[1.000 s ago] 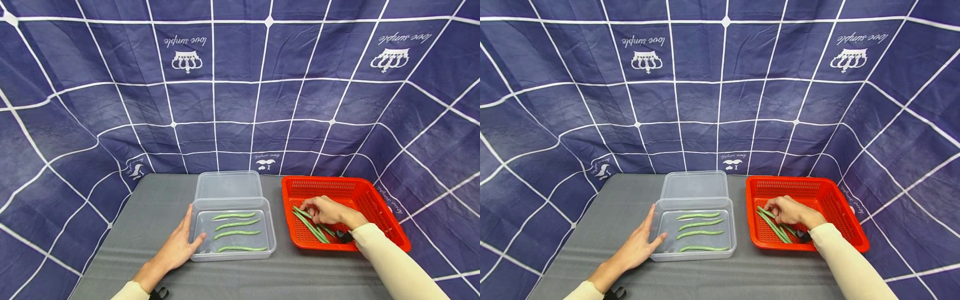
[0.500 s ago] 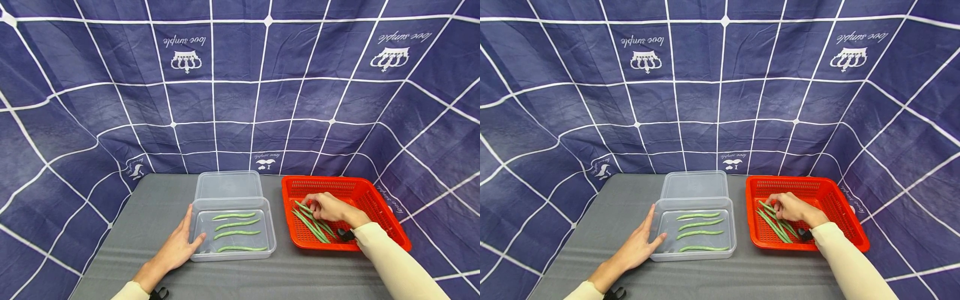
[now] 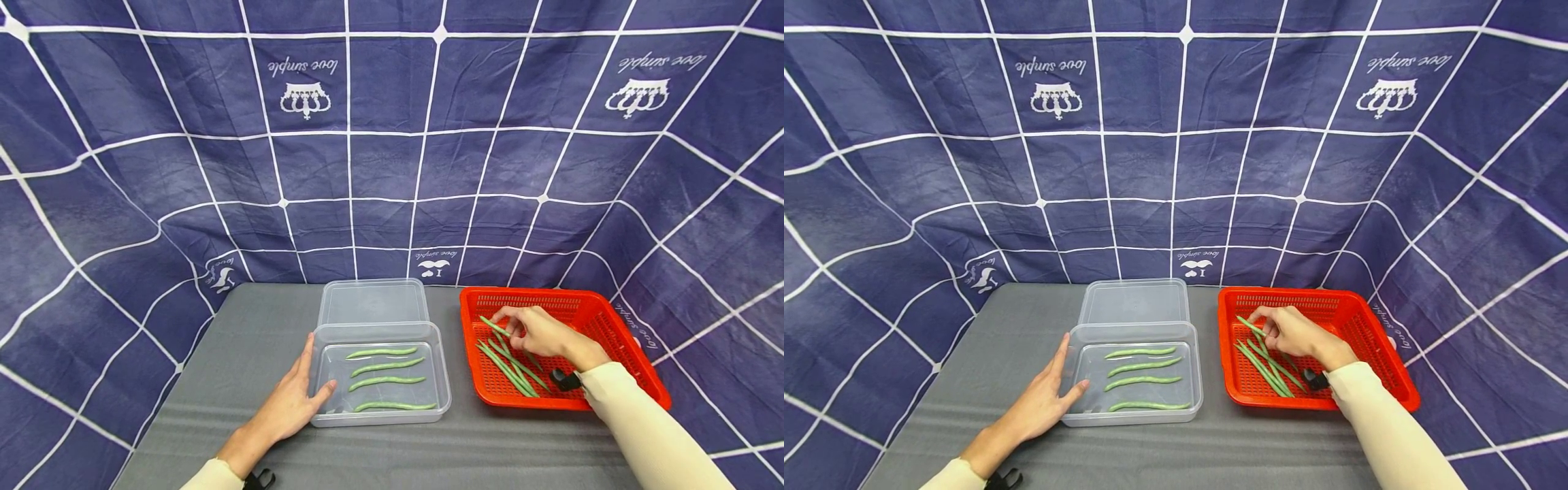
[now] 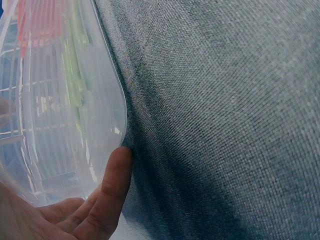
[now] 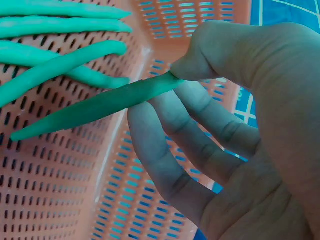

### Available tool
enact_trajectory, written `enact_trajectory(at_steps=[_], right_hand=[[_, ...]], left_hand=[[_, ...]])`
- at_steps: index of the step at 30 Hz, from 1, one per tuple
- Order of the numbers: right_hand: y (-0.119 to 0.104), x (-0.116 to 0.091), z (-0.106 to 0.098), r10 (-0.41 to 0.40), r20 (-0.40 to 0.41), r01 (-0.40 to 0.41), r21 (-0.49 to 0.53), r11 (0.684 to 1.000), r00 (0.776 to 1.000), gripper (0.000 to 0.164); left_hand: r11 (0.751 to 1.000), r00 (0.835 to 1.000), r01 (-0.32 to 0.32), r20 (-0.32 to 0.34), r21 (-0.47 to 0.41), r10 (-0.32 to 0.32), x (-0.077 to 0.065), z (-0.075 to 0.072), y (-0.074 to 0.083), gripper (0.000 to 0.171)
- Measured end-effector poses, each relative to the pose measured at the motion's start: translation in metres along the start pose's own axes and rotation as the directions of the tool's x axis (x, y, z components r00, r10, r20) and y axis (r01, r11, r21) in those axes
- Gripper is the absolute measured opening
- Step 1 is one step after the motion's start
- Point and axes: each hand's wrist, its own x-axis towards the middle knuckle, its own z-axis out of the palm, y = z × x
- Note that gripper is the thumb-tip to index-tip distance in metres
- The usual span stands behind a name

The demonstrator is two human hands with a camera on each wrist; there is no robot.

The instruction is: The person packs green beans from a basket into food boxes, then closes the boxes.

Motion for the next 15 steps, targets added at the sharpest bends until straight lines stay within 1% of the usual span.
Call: enact_trajectory(at_steps=[3,9,15], right_hand=[[-0.005,0.0,-0.004,0.009,-0.013,-0.009,-0.011,1.0,1.0,0.056],[-0.014,0.001,-0.009,0.001,-0.041,-0.001,-0.014,1.0,0.999,0.057],[-0.026,0.003,-0.012,-0.038,-0.068,0.037,-0.007,0.999,0.997,0.057]], left_hand=[[1.0,1.0,-0.004,0.0,-0.007,0.004,-0.001,-0.001,0.001,0.112],[1.0,1.0,-0.001,0.012,-0.009,0.001,-0.002,-0.003,0.004,0.112],[1.0,1.0,-0.009,0.005,-0.008,0.009,-0.003,-0.003,0.005,0.111]])
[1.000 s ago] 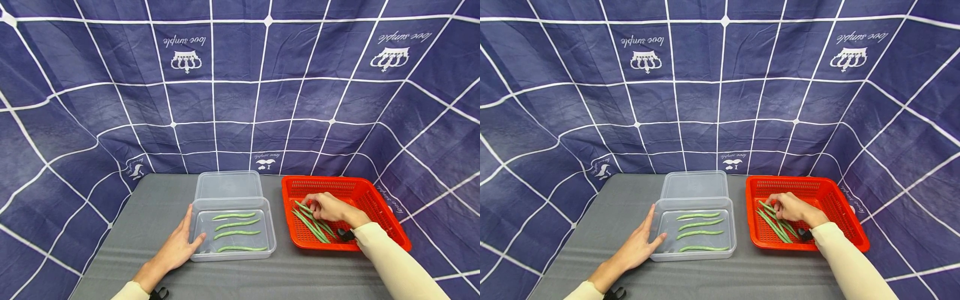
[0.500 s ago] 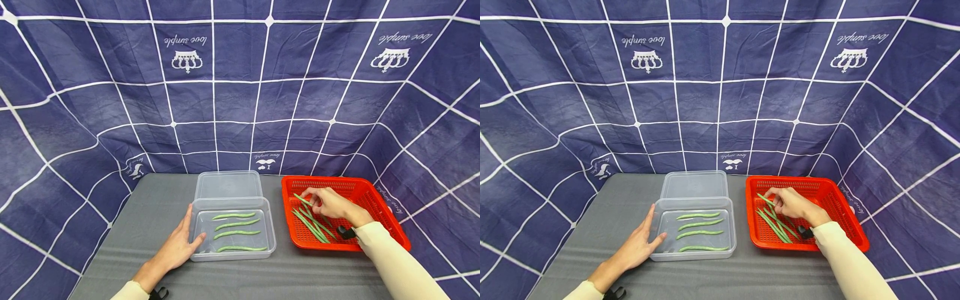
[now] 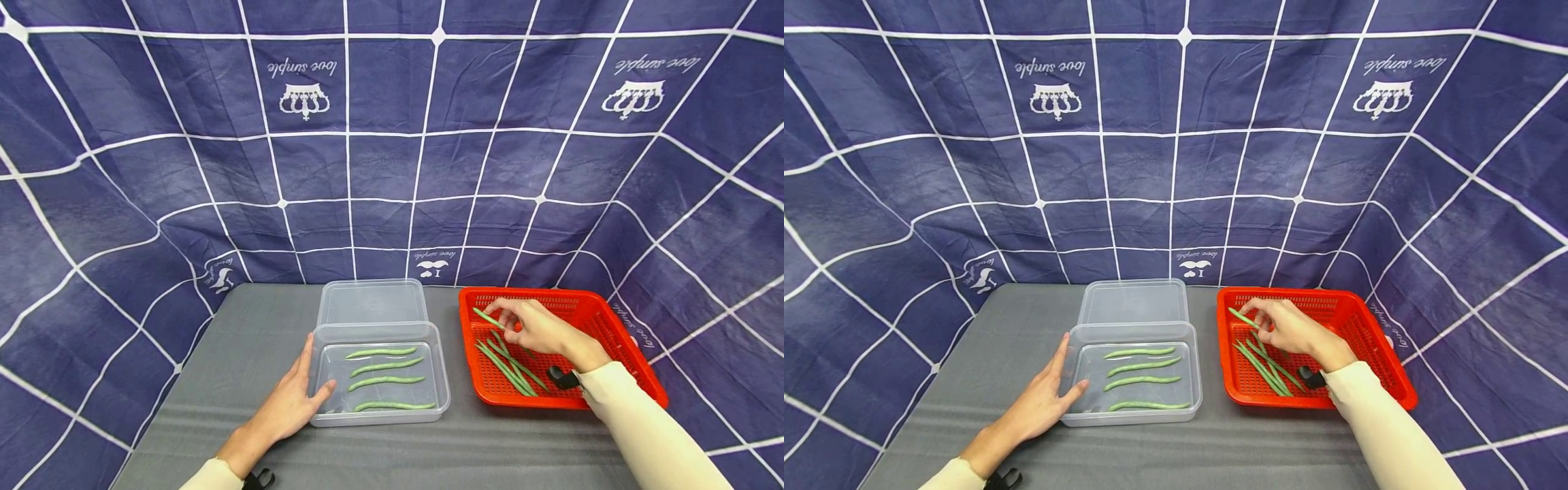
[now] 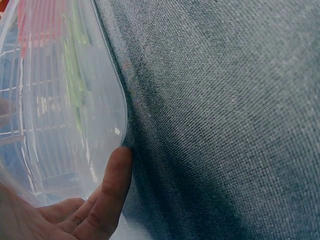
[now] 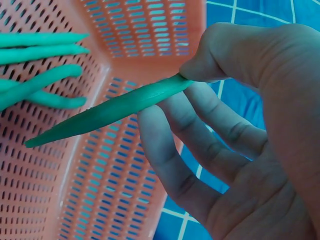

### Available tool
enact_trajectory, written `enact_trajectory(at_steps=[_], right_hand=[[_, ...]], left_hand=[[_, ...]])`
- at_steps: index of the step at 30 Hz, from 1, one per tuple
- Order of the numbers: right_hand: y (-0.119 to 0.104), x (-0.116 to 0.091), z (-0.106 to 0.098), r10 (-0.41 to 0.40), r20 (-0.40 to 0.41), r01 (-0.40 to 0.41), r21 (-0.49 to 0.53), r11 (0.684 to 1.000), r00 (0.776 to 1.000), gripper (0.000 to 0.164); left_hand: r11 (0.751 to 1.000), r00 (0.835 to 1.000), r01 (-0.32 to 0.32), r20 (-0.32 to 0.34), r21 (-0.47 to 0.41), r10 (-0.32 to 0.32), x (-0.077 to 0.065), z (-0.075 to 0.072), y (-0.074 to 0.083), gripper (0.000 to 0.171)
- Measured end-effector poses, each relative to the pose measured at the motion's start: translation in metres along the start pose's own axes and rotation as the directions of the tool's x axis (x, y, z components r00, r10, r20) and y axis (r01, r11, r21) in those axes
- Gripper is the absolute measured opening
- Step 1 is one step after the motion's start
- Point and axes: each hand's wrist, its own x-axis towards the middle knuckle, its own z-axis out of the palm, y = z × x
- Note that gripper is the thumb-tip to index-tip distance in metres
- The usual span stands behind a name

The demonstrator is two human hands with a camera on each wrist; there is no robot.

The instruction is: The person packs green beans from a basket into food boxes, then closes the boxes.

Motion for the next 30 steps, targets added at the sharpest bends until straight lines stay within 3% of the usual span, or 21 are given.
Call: enact_trajectory(at_steps=[16,30], right_hand=[[-0.035,0.011,0.002,-0.083,-0.062,0.083,-0.009,0.997,0.995,0.058],[-0.069,0.024,0.008,-0.125,-0.048,0.122,-0.054,0.991,0.991,0.055]], left_hand=[[1.0,1.0,-0.016,-0.009,-0.002,0.016,0.003,0.003,-0.006,0.112],[1.0,1.0,0.014,0.013,0.001,-0.014,0.002,0.002,-0.006,0.112]])
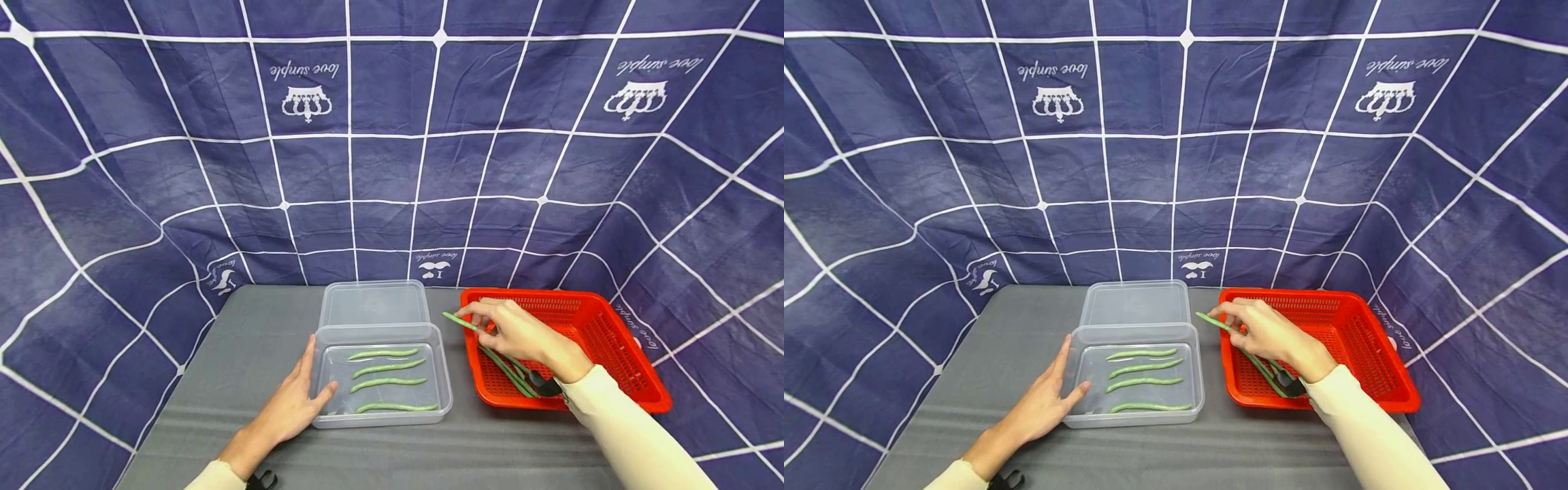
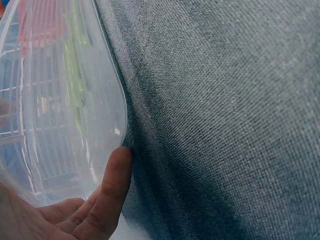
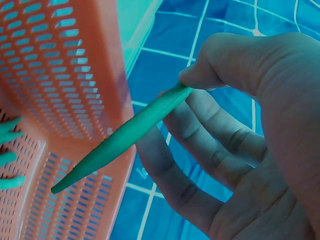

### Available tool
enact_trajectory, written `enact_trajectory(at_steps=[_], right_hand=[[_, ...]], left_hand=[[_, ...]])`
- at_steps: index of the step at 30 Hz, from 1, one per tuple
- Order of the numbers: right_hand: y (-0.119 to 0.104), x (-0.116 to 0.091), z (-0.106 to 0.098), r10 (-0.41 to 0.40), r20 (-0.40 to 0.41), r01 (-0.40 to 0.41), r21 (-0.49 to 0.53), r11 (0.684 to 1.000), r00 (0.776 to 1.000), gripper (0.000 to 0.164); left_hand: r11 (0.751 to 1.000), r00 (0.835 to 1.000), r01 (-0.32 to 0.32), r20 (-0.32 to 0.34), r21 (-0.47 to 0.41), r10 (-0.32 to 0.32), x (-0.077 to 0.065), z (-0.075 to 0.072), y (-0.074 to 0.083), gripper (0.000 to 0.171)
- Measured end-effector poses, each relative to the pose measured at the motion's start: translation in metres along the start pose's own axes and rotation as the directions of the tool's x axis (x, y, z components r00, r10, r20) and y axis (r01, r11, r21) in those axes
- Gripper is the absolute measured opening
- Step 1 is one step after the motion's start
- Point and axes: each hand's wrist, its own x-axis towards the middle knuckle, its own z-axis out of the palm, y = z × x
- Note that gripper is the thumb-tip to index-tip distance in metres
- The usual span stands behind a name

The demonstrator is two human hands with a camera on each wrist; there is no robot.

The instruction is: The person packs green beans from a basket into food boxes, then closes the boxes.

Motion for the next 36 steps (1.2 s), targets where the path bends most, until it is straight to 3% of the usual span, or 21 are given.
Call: enact_trajectory(at_steps=[6,19,36], right_hand=[[-0.012,0.008,0.004,0.006,0.017,-0.006,0.003,1.0,1.0,0.053],[-0.032,0.025,0.016,-0.087,0.028,0.088,-0.025,0.996,0.996,0.05],[-0.06,0.042,0.039,-0.174,0.106,0.176,-0.006,0.984,0.979,0.046]], left_hand=[[1.0,1.0,0.008,0.01,-0.001,-0.008,0.001,0.0,-0.001,0.112],[1.0,1.0,0.013,0.005,0.0,-0.013,0.0,0.0,0.001,0.113],[1.0,1.0,-0.012,-0.016,-0.007,0.012,0.001,0.0,0.003,0.112]])
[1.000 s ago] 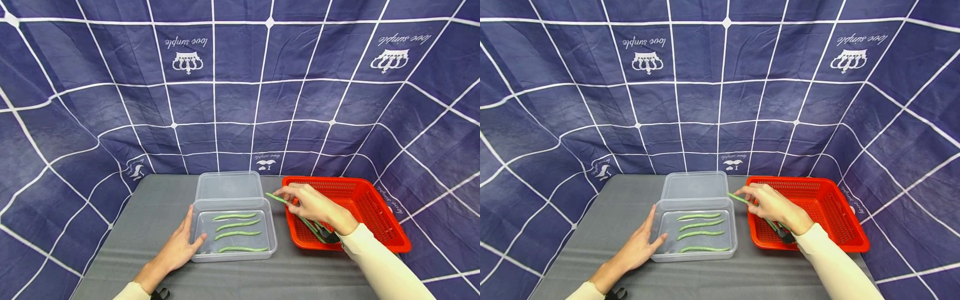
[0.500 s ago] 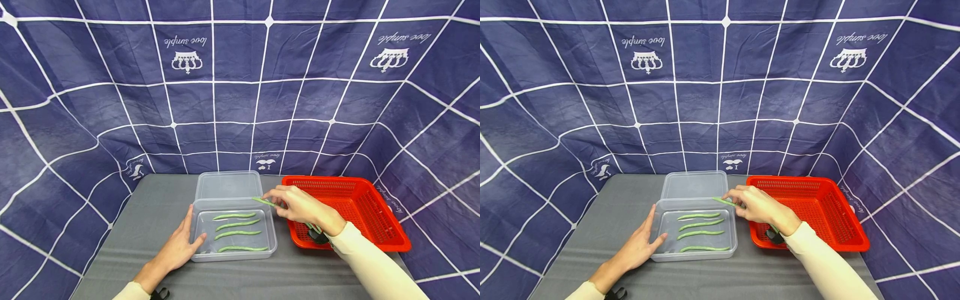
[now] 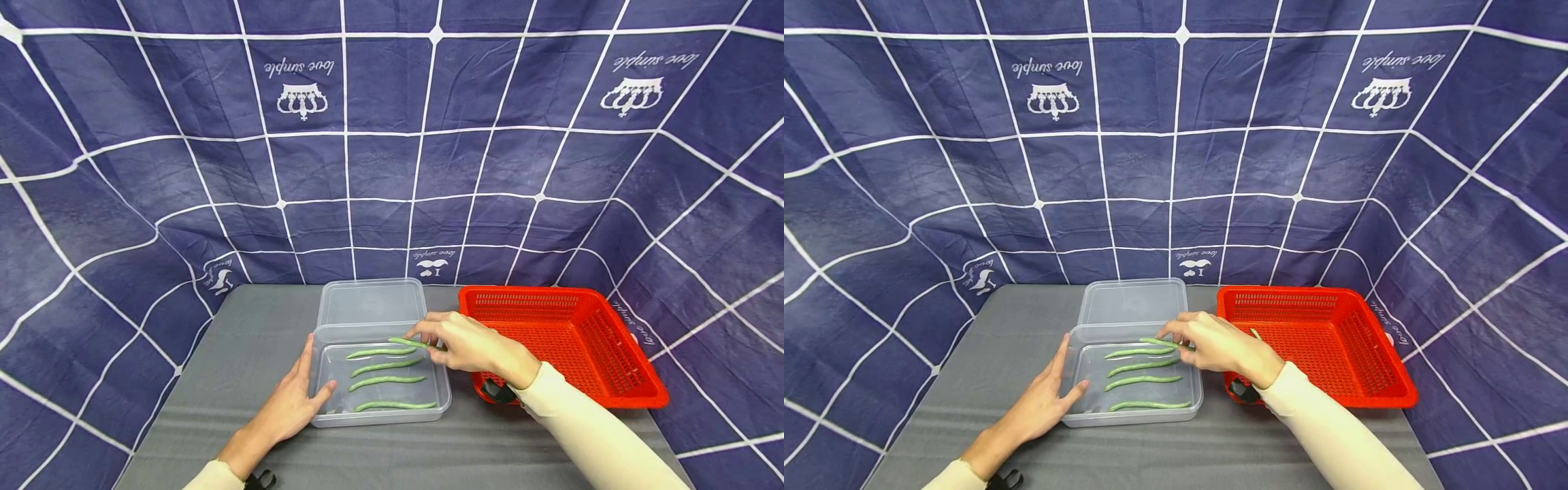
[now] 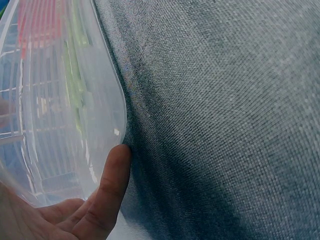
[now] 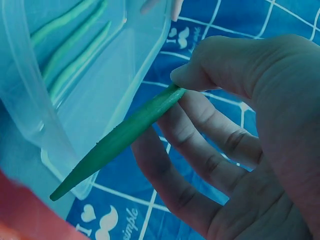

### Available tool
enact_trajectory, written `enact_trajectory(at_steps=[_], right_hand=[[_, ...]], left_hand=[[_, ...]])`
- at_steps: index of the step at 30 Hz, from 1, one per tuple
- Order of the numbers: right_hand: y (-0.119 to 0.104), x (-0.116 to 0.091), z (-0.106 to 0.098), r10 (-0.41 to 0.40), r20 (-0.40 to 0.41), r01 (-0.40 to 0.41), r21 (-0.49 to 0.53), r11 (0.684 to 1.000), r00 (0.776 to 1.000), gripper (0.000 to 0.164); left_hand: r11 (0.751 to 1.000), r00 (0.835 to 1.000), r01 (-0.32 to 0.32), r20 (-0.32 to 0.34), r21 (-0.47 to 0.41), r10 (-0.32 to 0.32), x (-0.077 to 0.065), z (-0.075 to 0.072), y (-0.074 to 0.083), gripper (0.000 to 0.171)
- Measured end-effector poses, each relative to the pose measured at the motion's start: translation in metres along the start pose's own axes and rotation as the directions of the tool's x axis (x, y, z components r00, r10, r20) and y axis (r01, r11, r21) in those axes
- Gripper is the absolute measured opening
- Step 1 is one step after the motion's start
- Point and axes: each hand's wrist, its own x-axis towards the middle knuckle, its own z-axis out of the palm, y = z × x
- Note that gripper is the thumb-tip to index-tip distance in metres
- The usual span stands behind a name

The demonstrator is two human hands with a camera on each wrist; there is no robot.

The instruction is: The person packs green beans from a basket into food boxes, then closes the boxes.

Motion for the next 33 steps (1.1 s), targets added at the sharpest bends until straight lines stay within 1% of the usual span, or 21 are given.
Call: enact_trajectory(at_steps=[4,8,17,27,33], right_hand=[[-0.005,0.005,0.005,-0.012,0.015,0.012,0.005,1.0,1.0,0.046],[-0.01,0.01,0.011,-0.006,0.037,0.005,0.011,1.0,0.999,0.047],[-0.017,0.02,0.023,-0.001,0.058,0.001,-0.008,1.0,0.998,0.049],[-0.021,0.024,0.034,-0.058,0.044,0.059,-0.027,0.998,0.997,0.046],[-0.023,0.028,0.04,-0.064,0.06,0.066,-0.036,0.997,0.996,0.045]], left_hand=[[1.0,1.0,0.004,0.0,0.0,-0.004,0.0,0.001,-0.001,0.113],[1.0,1.0,0.011,0.012,0.001,-0.011,0.0,0.001,-0.003,0.113],[1.0,1.0,0.009,0.008,0.004,-0.009,0.001,0.001,-0.004,0.114],[1.0,1.0,0.016,0.012,0.01,-0.016,0.001,0.002,-0.004,0.114],[1.0,1.0,0.021,0.017,0.011,-0.021,0.001,0.002,-0.004,0.113]])
